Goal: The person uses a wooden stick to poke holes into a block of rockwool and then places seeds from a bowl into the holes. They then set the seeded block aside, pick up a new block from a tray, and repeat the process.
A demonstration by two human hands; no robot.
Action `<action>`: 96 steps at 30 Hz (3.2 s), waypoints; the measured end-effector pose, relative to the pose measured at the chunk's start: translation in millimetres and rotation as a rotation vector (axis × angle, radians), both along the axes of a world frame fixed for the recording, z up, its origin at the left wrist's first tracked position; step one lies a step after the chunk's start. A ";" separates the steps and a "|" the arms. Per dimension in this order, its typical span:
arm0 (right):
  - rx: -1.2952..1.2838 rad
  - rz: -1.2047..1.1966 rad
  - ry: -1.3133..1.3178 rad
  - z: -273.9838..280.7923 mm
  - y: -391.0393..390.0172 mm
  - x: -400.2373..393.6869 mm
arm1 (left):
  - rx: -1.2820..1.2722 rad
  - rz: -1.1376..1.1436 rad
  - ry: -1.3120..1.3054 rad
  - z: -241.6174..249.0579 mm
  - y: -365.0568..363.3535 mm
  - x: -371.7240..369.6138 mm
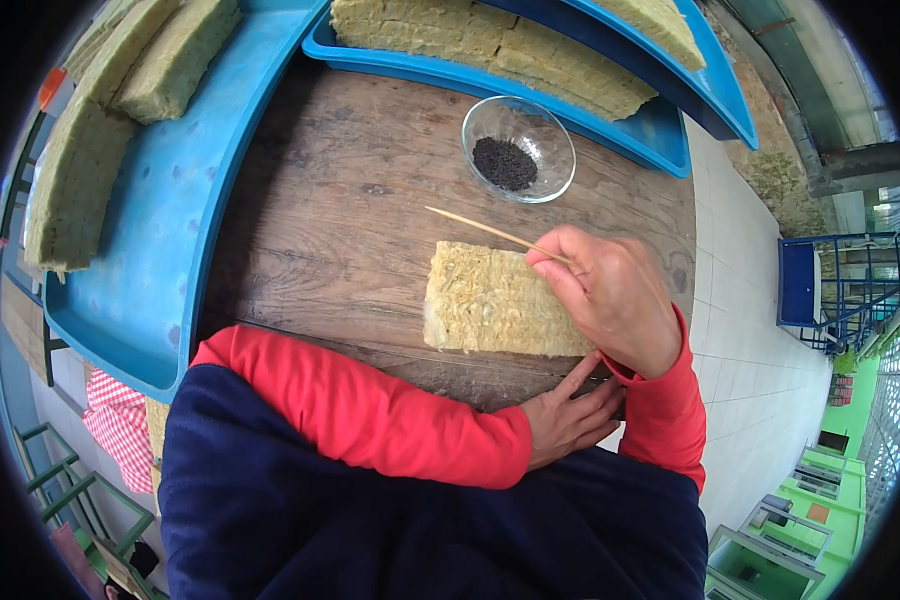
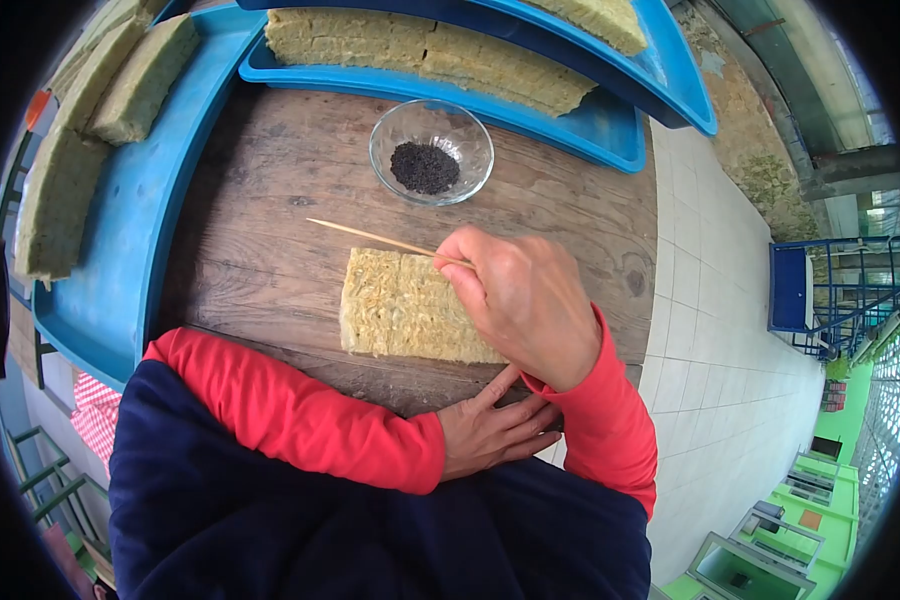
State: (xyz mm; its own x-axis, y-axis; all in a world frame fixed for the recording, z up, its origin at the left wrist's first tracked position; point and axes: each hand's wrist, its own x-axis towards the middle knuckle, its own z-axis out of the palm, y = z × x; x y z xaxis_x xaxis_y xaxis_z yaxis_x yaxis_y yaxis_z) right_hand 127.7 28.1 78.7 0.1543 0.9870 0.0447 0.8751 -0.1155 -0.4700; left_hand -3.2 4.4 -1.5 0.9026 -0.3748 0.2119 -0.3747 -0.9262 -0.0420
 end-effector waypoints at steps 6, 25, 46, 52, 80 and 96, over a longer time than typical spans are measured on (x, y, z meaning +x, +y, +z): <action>0.013 0.013 0.067 -9.2 1.1 -0.4 | -0.011 0.007 0.012 -0.7 -1.4 -0.9; 0.058 0.034 -0.266 6.1 78.2 23.2 | -0.015 -0.027 0.040 -3.7 -1.3 2.8; -0.073 -0.003 0.053 13.9 -7.6 17.5 | 0.010 -0.033 0.062 0.2 1.1 1.7; -0.012 -0.025 0.162 -8.4 -26.7 16.3 | -0.023 -0.037 0.069 -0.2 1.0 2.1; 0.153 -0.060 0.056 -21.3 -31.5 28.3 | -0.076 -0.001 0.065 -2.1 -1.1 1.1; 0.230 0.032 -0.163 4.1 44.5 36.6 | -0.006 -0.039 0.070 -2.5 0.0 3.8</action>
State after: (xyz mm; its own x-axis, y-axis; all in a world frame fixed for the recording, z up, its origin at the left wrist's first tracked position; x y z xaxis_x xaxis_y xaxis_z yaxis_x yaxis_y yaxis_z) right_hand 164.4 72.6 82.8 0.0955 0.9524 0.2894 0.9427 0.0068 -0.3335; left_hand 0.6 4.4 -4.0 0.8999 -0.4092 0.1507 -0.4127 -0.9108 -0.0091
